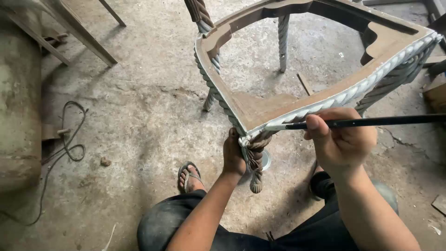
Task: The person paints the decorative carved edges and legs of a wooden chair frame using a small brush, occasionally dipping the brush into a small container of white paint.
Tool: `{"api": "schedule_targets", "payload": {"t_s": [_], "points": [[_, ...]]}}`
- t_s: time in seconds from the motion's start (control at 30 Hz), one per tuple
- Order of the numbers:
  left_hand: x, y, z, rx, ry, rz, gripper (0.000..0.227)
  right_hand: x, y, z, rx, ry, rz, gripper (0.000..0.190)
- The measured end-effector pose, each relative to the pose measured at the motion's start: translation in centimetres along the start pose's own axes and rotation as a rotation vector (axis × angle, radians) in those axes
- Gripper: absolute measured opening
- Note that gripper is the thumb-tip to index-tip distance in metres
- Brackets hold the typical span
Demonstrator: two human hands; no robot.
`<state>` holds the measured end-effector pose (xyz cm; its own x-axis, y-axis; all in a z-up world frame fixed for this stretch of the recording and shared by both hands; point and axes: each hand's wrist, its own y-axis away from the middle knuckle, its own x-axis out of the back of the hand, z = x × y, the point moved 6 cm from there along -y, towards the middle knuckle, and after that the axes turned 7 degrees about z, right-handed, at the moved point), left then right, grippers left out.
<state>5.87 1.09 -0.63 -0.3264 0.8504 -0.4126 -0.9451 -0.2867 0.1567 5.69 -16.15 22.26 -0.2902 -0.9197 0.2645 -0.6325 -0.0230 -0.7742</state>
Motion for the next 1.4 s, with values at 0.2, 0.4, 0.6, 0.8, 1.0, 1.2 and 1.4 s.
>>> {"api": "schedule_targets", "payload": {"t_s": [0.2,0.4,0.6,0.8,1.0,1.2,1.4], "points": [[0.6,-0.2,-1.6,0.101,0.007,0.071,0.066,-0.4,1.0,0.8,-0.185,-0.213,0.004,0.018],[0.3,0.2,-0.5,0.07,-0.073,0.053,0.056,2.9,0.2,3.0,0.308,0.118,-0.019,0.027],[-1.1,0.7,-0.8,0.266,0.31,0.021,0.06,10.2,2.7,7.3,-0.1,0.186,0.19,0.03],[0.0,0.3,0.4,-0.029,-0.081,0.044,0.055,6.0,1.0,3.1,0.05,-0.103,0.033,0.027],[0.0,0.4,0.5,-0.092,-0.054,-0.024,0.057,2.3,0.1,0.1,-0.048,-0.124,-0.085,0.028],[0.4,0.5,-0.8,0.111,-0.085,0.046,0.061,1.0,-0.6,0.1,0.042,-0.043,-0.195,0.025],[0.3,0.4,0.1,-0.071,-0.301,0.025,0.058,1.3,-0.4,1.1,-0.037,-0.033,-0.139,0.026]]}}
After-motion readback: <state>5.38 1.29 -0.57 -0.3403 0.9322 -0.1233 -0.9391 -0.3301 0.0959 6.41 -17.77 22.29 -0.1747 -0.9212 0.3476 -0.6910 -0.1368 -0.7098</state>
